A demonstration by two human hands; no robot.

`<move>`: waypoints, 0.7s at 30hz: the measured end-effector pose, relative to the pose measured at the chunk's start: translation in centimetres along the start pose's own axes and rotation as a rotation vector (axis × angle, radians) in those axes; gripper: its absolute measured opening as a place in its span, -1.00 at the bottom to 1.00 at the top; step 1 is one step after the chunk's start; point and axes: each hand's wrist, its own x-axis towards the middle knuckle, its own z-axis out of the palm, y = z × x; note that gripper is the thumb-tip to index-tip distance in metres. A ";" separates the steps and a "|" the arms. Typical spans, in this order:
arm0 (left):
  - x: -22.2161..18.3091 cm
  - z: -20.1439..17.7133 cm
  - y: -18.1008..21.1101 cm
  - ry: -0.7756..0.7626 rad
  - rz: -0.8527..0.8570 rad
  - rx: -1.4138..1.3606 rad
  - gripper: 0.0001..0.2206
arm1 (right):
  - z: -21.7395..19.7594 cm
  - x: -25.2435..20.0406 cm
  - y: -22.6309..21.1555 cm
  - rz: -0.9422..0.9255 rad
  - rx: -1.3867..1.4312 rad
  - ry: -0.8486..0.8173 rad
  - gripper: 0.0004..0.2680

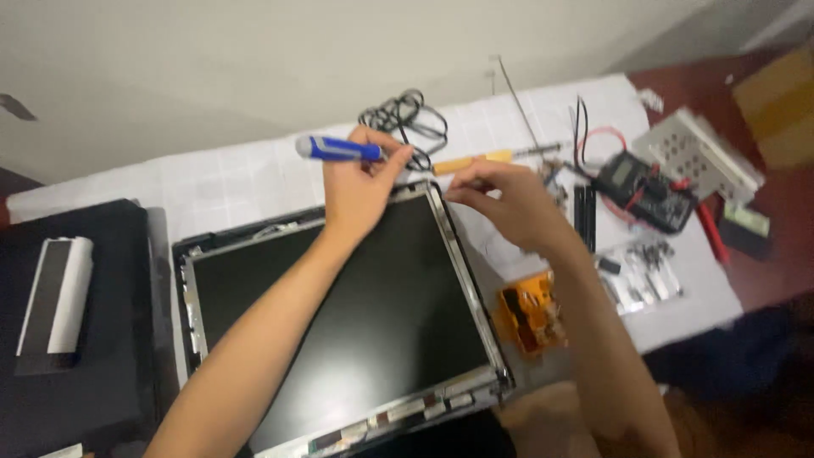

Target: Disassembling a computer monitor to remove the LCD panel using a screwdriver for prying

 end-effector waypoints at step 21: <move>-2.9 -0.4 5.4 -0.256 0.032 0.041 -0.88 | -2.2 -13.9 1.7 0.320 -0.014 0.030 -0.85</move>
